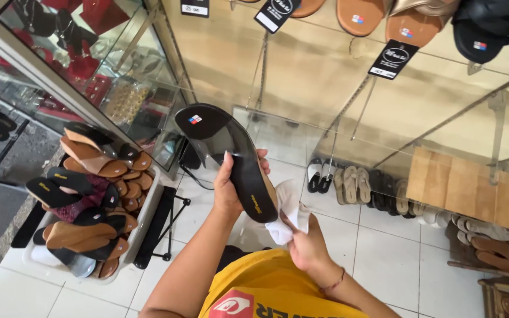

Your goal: The person cleans a black sandal with a white cloth, wiping the straps and footbed while rotating the shoe by hand, and then attaches price tags to the straps of several sandals on a display shelf.

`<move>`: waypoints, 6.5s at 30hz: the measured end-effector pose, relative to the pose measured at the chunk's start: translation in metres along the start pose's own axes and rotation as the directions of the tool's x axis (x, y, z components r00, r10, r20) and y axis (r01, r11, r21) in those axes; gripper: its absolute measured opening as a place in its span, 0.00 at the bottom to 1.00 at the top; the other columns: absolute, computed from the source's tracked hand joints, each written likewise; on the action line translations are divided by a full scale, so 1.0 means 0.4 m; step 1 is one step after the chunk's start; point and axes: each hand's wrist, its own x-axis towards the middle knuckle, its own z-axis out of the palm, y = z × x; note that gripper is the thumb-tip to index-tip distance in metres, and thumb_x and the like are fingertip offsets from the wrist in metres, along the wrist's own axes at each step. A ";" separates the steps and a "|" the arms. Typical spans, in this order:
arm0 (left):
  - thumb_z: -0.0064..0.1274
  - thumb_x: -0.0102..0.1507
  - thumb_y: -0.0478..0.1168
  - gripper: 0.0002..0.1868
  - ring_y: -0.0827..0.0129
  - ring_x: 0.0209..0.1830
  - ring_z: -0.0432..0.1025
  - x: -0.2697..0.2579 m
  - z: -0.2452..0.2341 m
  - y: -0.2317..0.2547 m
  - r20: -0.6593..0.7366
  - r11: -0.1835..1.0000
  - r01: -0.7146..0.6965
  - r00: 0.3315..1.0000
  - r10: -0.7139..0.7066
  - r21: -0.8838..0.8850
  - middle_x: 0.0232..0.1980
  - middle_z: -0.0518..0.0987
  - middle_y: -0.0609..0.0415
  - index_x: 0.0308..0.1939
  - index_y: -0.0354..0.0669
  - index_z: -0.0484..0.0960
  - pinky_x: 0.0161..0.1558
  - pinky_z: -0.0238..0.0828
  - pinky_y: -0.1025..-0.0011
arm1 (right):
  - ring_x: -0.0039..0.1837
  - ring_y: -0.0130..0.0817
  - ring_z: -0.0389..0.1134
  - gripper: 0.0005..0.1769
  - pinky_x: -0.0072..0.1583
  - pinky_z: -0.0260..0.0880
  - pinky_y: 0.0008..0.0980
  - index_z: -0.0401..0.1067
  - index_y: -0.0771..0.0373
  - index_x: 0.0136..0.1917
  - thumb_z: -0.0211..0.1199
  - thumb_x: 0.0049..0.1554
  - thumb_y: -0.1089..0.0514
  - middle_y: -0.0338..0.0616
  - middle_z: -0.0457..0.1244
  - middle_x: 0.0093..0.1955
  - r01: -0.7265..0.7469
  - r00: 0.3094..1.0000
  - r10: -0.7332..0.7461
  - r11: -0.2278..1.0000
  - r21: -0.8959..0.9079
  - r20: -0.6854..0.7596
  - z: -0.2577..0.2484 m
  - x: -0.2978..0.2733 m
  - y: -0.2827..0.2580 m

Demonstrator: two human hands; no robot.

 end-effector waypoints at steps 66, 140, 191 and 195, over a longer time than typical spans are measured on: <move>0.34 0.70 0.65 0.40 0.59 0.59 0.74 0.029 0.031 -0.097 -0.259 0.847 0.436 0.894 -0.366 0.303 0.63 0.77 0.42 0.73 0.37 0.67 0.58 0.74 0.63 | 0.78 0.46 0.61 0.20 0.76 0.51 0.51 0.76 0.58 0.62 0.67 0.56 0.57 0.50 0.60 0.76 0.747 0.633 -0.345 0.037 -0.664 0.693 -0.026 0.017 -0.182; 0.44 0.55 0.28 0.29 0.55 0.40 0.80 0.267 0.149 -0.137 0.054 0.507 0.685 0.567 -0.822 0.524 0.49 0.80 0.40 0.63 0.31 0.67 0.48 0.82 0.60 | 0.74 0.54 0.61 0.33 0.73 0.63 0.48 0.71 0.63 0.65 0.52 0.47 0.77 0.53 0.61 0.73 0.098 0.341 -0.927 -0.128 -0.987 0.154 -0.021 0.065 -0.439; 0.25 0.64 0.73 0.48 0.57 0.61 0.74 0.501 0.424 -1.293 -0.181 0.517 0.621 0.725 -0.665 0.589 0.65 0.76 0.42 0.72 0.41 0.66 0.58 0.75 0.63 | 0.78 0.49 0.58 0.23 0.77 0.39 0.64 0.75 0.57 0.62 0.64 0.52 0.61 0.51 0.61 0.74 0.265 0.686 -0.662 -0.162 -0.951 0.303 -0.970 -0.133 -0.801; 0.24 0.66 0.76 0.51 0.57 0.57 0.78 0.613 0.399 -1.313 -0.116 0.534 0.494 0.799 -0.590 0.686 0.61 0.81 0.40 0.68 0.35 0.74 0.57 0.77 0.64 | 0.78 0.52 0.56 0.20 0.78 0.43 0.61 0.76 0.56 0.62 0.66 0.55 0.58 0.52 0.60 0.73 0.353 0.656 -0.686 -0.092 -0.931 0.316 -0.980 -0.067 -0.801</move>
